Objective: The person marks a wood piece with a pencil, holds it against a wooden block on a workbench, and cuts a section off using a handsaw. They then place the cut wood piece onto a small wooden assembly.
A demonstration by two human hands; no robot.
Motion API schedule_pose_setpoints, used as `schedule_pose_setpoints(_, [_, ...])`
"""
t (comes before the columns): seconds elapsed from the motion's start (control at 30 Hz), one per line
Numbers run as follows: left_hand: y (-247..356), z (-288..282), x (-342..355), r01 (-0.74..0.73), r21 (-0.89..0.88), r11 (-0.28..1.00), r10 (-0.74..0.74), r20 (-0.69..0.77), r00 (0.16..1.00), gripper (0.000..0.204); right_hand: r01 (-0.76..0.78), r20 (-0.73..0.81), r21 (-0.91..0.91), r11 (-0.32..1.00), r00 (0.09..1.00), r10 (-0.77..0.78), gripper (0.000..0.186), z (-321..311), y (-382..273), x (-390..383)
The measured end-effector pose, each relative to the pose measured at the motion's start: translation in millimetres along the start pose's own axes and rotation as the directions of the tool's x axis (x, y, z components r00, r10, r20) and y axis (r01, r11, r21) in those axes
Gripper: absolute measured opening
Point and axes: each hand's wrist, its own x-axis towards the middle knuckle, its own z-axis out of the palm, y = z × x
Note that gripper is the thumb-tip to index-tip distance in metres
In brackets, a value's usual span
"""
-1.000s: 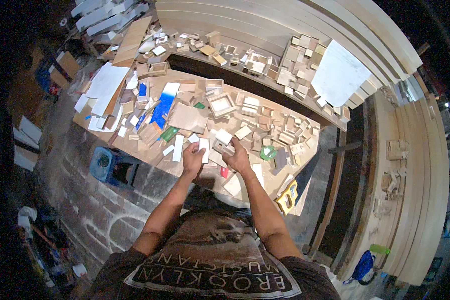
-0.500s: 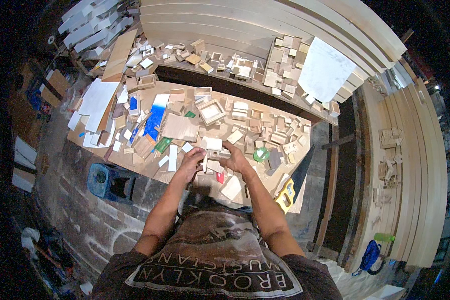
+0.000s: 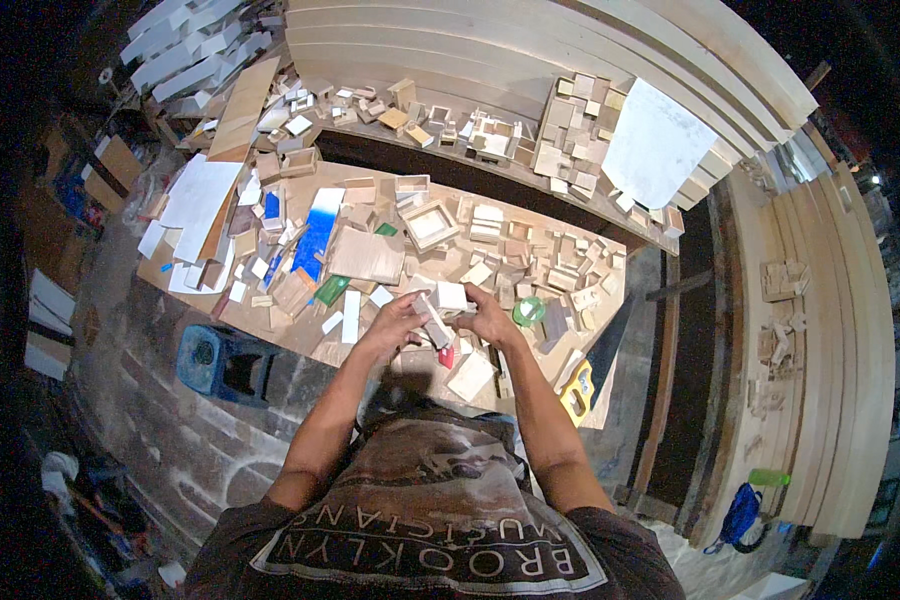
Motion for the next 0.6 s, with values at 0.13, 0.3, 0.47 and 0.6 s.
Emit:
schedule_pose_setpoints(0.13, [-0.8,0.9,-0.9,0.018,-0.063,0.998,-0.014,0.069,0.998,0.05,-0.022,0.041,0.022,1.0,0.999,0.021,0.061,-5.3,2.0,-5.3])
schedule_pose_setpoints(0.3, [-11.2,-7.4,-4.2,0.061,-0.101,0.993,-0.054,0.073,0.996,0.045,-0.013,0.095,0.001,1.0,0.995,0.013,0.066,-3.5,0.9,-6.0])
schedule_pose_setpoints(0.47, [-2.9,-3.5,-13.5,0.097,-0.118,0.988,-0.097,0.003,0.995,0.045,0.073,0.084,0.017,0.997,0.994,-0.074,0.063,0.0,2.7,-7.8])
schedule_pose_setpoints(0.6, [-3.1,-4.2,-18.3,0.111,-0.136,0.984,-0.115,-0.022,0.993,0.044,0.109,0.091,-0.077,0.991,0.991,-0.102,0.06,3.1,-10.4,-10.2])
